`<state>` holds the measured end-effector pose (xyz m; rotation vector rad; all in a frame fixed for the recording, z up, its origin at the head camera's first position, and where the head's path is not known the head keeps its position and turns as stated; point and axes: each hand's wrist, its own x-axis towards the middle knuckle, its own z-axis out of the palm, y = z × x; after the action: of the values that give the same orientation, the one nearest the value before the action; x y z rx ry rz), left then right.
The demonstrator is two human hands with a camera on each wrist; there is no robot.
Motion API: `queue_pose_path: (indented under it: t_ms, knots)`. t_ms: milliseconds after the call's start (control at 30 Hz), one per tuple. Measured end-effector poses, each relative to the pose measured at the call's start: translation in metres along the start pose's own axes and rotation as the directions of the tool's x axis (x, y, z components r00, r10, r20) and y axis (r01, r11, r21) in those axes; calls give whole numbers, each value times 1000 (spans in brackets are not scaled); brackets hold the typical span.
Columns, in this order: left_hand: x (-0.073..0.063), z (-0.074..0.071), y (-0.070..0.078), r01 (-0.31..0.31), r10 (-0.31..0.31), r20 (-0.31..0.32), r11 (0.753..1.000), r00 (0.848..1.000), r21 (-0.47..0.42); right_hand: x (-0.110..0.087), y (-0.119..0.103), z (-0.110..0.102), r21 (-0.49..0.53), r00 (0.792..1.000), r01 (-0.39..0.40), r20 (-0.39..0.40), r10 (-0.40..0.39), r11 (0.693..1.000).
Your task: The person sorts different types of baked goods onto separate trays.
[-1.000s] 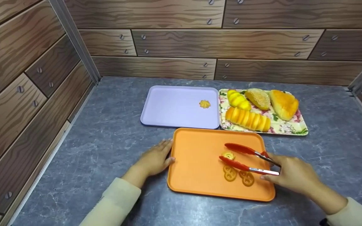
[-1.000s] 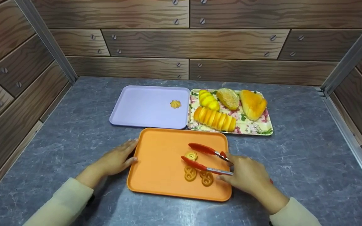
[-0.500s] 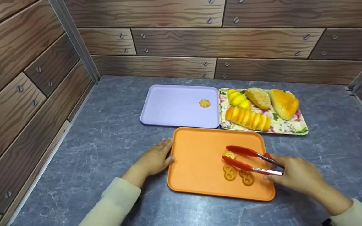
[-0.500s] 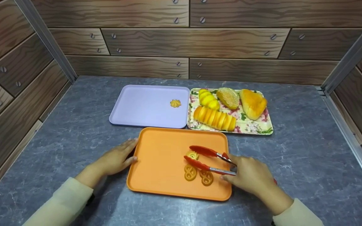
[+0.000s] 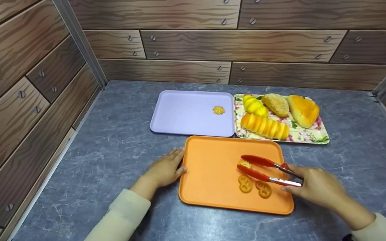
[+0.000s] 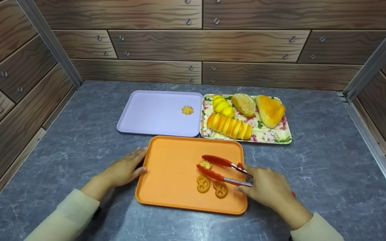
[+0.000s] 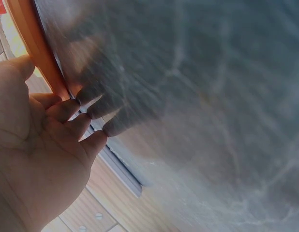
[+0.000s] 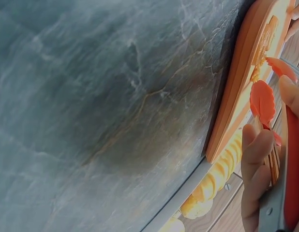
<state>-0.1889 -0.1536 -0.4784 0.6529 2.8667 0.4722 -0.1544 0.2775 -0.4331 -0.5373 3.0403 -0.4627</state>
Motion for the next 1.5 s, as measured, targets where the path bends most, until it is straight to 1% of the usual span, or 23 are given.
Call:
queue_pose_path:
  t_ms: [200,333,467,667,800,900,1033,1267,1500]
  knots:
    - [0,-1,1,1,-1,6,1000,1000,-2,1,-1,-1,19,1000,1,-19,0,1000]
    - [0,-2,2,8,-8,13,1000,1000,-4,4,-4,-4,50,1000,-29,-4,29,998]
    - [0,-2,2,13,-13,16,1000,1000,-8,11,-9,-9,66,999,-47,4,47,997]
    - [1,-1,1,3,-3,9,1000,1000,-3,28,-19,-14,50,999,-41,-19,42,998]
    - [0,-1,1,1,-1,0,1000,1000,-1,41,-25,-13,36,999,-19,-44,20,999]
    - [0,-1,2,0,0,-4,1000,1000,-2,52,-30,-13,37,999,-16,-50,18,999]
    - [0,-2,2,3,-3,-2,1000,1000,-5,66,-33,-14,40,998,-35,-42,36,999]
    - [0,-2,1,27,-27,32,1000,999,-15,87,-35,-14,26,997,-44,-62,45,999]
    - [0,-1,1,17,-16,21,1000,1000,-13,107,-40,-13,25,994,-101,-47,102,995]
